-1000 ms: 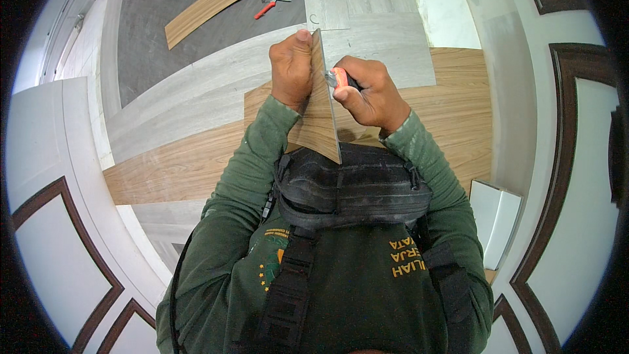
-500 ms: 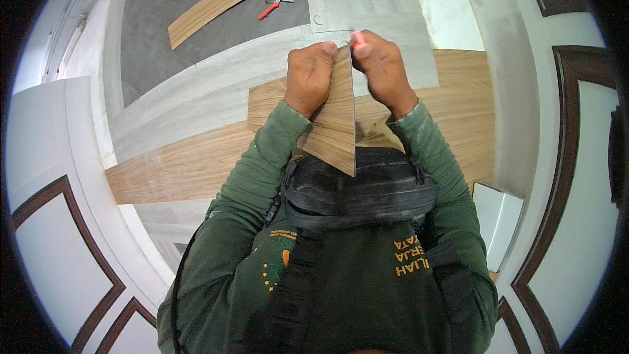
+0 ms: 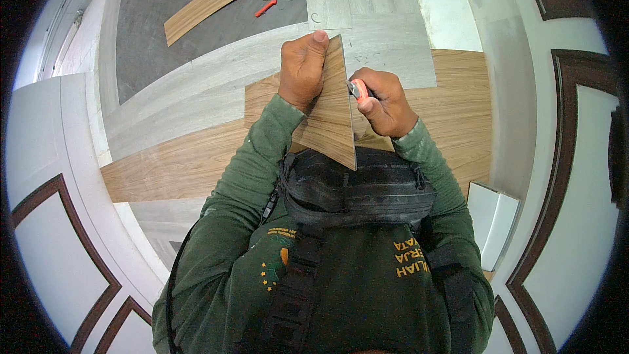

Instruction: The person cuts a vinyl flooring plank using a utility knife and fits it into place on the floor, pressing it down by hand.

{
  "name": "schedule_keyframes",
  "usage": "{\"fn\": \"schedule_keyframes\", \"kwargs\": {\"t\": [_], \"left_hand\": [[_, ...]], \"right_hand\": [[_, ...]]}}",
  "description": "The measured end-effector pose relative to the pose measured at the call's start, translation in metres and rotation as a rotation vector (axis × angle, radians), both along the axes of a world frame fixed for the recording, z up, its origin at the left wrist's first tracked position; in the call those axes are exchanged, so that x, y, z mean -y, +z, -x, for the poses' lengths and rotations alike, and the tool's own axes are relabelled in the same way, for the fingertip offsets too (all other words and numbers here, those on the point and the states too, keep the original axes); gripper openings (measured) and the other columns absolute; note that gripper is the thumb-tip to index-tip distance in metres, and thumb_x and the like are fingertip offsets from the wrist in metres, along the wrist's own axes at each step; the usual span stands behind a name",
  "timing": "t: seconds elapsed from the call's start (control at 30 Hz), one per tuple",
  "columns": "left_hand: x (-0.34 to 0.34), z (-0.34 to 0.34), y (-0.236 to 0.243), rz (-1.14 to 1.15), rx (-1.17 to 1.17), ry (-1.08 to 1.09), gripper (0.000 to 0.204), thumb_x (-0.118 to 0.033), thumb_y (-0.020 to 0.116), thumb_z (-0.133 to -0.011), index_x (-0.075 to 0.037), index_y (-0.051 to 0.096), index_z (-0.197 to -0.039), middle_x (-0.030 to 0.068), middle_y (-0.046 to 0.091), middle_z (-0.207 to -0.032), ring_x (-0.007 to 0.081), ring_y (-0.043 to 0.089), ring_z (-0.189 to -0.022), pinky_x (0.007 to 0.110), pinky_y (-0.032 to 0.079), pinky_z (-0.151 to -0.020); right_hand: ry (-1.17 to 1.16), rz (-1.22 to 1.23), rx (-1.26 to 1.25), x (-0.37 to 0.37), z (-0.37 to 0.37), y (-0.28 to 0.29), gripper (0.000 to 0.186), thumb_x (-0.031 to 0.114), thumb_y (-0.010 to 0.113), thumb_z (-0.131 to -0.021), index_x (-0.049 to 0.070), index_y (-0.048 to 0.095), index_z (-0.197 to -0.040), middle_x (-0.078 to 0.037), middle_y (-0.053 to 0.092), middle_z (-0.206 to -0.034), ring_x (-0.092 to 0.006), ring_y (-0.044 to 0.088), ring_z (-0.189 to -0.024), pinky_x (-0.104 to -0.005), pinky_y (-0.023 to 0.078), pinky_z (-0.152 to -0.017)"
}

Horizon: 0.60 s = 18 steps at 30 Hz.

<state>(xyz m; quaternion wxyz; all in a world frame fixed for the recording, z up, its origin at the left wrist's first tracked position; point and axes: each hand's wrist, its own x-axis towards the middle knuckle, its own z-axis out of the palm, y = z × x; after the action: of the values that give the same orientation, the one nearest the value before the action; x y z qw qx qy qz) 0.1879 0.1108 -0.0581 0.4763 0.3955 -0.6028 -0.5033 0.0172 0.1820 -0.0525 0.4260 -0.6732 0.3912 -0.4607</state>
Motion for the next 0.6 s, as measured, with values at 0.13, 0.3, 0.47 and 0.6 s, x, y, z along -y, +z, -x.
{"fn": "schedule_keyframes", "kwargs": {"t": [0.13,0.3,0.47,0.6], "left_hand": [[0.0,-0.002,0.006,0.009,0.019,0.002,0.053,-0.035,0.044,-0.104,-0.001,0.049,-0.063,-0.0028,0.04,-0.056,0.0088,0.033,-0.056,0.03,0.028,-0.049],[-0.003,0.001,0.008,0.011,0.01,-0.007,0.059,-0.041,0.035,-0.105,-0.004,0.047,-0.062,0.0003,0.04,-0.055,0.0121,0.033,-0.051,0.032,0.028,-0.048],[-0.003,-0.003,0.003,0.024,0.101,-0.017,0.062,-0.042,0.031,-0.105,-0.003,0.048,-0.06,0.0024,0.042,-0.054,0.0142,0.036,-0.049,0.032,0.029,-0.048],[0.0,-0.007,0.001,0.093,0.165,-0.032,0.063,-0.043,0.03,-0.105,-0.003,0.047,-0.06,0.0028,0.042,-0.054,0.0143,0.036,-0.049,0.032,0.028,-0.047]], "right_hand": [[-0.033,0.036,-0.045,0.008,-0.006,0.007,0.041,0.041,0.061,-0.09,0.001,0.059,-0.087,-0.016,0.053,-0.07,-0.0311,0.053,-0.061,-0.0363,0.044,-0.057],[-0.049,0.048,-0.044,0.017,-0.008,0.012,0.036,0.037,0.061,-0.089,0.002,0.058,-0.086,-0.017,0.055,-0.072,-0.0352,0.054,-0.062,-0.0374,0.045,-0.058],[-0.042,0.021,-0.059,0.022,-0.007,0.005,0.036,0.037,0.061,-0.09,0.002,0.058,-0.085,-0.017,0.056,-0.071,-0.0358,0.055,-0.061,-0.0378,0.045,-0.057],[-0.027,0.057,-0.033,0.018,-0.009,0.004,0.037,0.039,0.062,-0.089,0.003,0.059,-0.085,-0.017,0.056,-0.07,-0.0356,0.056,-0.062,-0.0377,0.045,-0.057]]}}
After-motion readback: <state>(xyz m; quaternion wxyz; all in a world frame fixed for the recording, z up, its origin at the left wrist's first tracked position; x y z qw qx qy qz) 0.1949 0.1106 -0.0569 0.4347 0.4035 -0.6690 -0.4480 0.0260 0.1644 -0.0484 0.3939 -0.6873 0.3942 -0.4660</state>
